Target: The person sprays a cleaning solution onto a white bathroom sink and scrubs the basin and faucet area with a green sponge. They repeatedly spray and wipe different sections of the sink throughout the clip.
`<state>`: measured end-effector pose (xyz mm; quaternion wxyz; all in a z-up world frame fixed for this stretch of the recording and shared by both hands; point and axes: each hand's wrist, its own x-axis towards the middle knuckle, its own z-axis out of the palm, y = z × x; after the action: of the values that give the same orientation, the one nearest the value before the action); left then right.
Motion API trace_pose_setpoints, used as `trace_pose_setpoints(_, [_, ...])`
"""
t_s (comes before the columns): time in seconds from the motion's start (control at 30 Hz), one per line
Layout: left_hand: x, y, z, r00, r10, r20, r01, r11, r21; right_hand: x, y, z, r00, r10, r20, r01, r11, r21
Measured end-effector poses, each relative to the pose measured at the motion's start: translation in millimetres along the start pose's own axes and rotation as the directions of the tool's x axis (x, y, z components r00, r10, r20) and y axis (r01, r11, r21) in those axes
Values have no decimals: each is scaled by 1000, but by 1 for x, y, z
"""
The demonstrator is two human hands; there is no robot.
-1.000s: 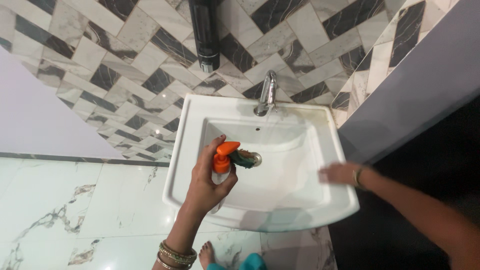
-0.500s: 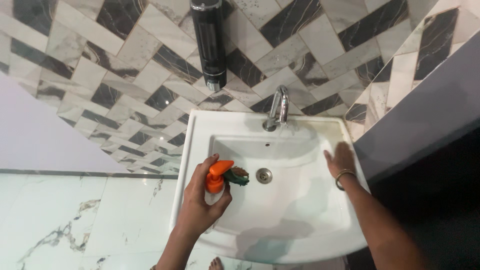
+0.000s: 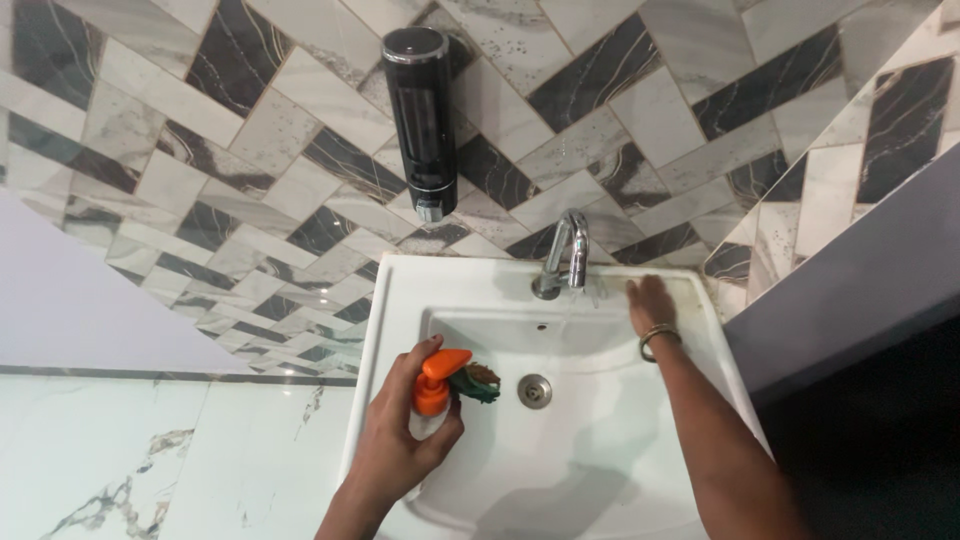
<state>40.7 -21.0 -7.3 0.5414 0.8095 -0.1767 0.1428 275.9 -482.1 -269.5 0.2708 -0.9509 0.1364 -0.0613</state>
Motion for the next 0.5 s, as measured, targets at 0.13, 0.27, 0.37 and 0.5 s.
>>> trace_pose_setpoints(0.13, [4,-4,5,998,-54,37,56,997,-59,-1,-4,18,996,53,70,-85,779,621])
trace_pose_setpoints(0.27, [6,-7,10,1000,-6,23,8,997,-71,5,-29,38,907,-259,-331,365,875,318])
trace_pose_setpoints(0.37, [7,-8,12,1000,-3,22,5,997,-71,-10,-54,67,691,-652,-310,557,755,-346])
trace_pose_setpoints(0.5, [6,-9,15,1000,-12,15,13,998,-64,-30,-66,73,916,-395,-72,401,901,162])
